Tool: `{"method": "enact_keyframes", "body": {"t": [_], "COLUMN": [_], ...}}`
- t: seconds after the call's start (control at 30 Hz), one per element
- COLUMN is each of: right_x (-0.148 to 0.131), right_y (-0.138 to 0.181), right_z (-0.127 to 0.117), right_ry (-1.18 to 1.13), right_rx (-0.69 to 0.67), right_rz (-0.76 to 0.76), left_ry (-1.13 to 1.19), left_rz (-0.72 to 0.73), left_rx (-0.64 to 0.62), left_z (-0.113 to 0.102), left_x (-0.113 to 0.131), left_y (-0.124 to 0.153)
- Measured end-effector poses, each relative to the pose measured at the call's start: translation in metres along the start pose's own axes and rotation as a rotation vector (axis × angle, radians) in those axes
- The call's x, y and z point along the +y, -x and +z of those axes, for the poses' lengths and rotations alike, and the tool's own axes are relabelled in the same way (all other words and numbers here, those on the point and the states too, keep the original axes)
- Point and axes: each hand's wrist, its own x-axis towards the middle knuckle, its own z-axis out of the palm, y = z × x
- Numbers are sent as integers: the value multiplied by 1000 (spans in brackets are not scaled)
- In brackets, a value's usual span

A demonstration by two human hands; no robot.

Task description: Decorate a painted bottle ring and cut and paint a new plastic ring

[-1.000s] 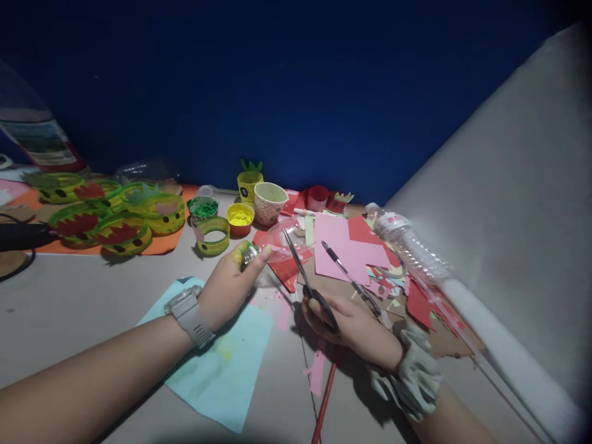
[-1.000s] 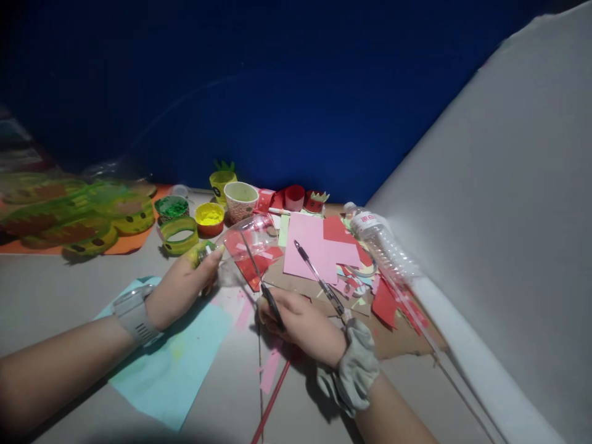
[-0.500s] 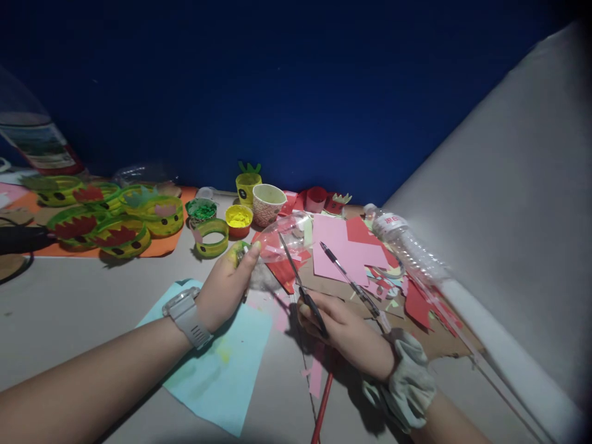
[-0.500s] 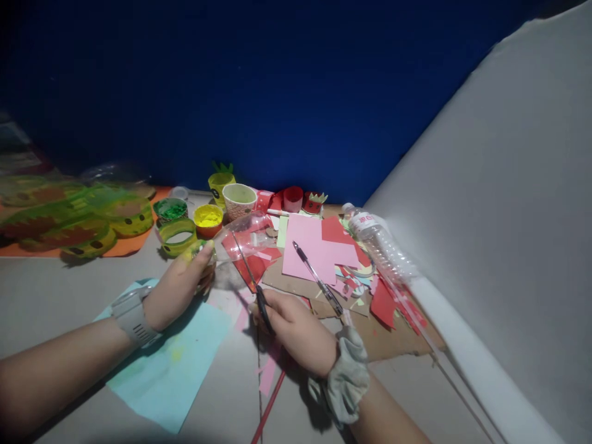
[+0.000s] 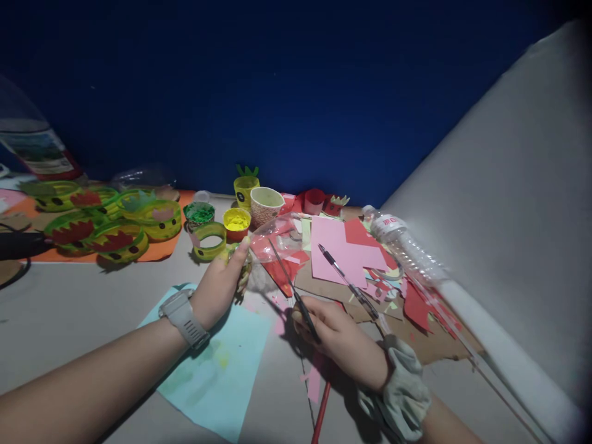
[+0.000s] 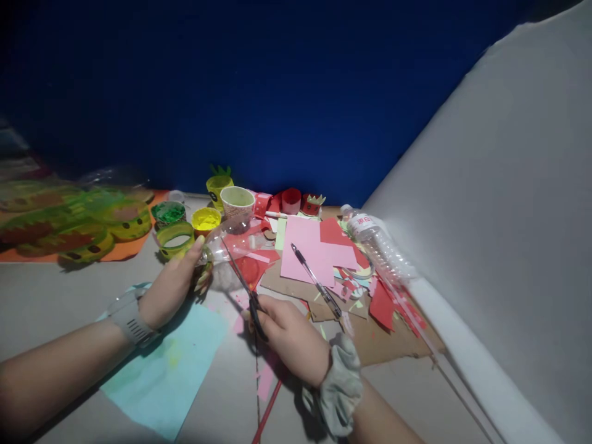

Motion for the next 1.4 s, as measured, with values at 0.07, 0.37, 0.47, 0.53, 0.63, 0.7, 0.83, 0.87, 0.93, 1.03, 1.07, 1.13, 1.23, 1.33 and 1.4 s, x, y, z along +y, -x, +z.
{"method": "enact_keyframes", "body": {"t": [0.07, 0.37, 0.47, 0.53, 0.63, 0.7, 0.83, 0.87, 0.93, 1.03, 1.07, 1.13, 1.23, 1.33, 1.4], "right_x": [-1, -3, -3, -4, -5, -4, -2, -1, -1, -1, -1, -1, -1, -1, -1], "right_y": [0, 2, 2, 2, 2, 2, 1, 1, 1, 2, 2, 2, 3, 3, 3], "right_z": [-1, -1, 0, -1, -2, -3, -3, -3, -4, -4, -5, -5, -3, 0, 1], "right_ry": [-8, -22, -44, -42, -45, -54, -41, -39, -36, -23, -23, -35, -59, -83, -91], "right_rx": [-11, -30, -4, 0, -1, 8, 38, 42, 39, 32, 35, 41, 41, 41, 42], "right_rz": [-1, 37, 25, 27, 39, 40, 18, 17, 24, 31, 30, 37, 57, 50, 46], "left_ry": [-1, -42, -66, -78, -100, -116, -115, -112, -105, -91, -90, -103, -111, -47, -29], "left_rz": [-13, 51, 85, 91, 100, 96, 88, 92, 92, 88, 96, 132, 181, 172, 160], "left_rx": [-11, -45, -76, -80, -63, -47, -17, -10, -3, 2, 6, 28, 57, 53, 60], "left_z": [1, 0, 1, 1, 1, 1, 2, 2, 2, 2, 2, 2, 3, 3, 3], "left_x": [0, -3, -3, -4, -4, -4, -4, -4, -3, -3, -2, -1, 1, 2, 3], "left_y": [0, 2, 3, 3, 3, 3, 3, 3, 4, 4, 4, 4, 4, 6, 6]}}
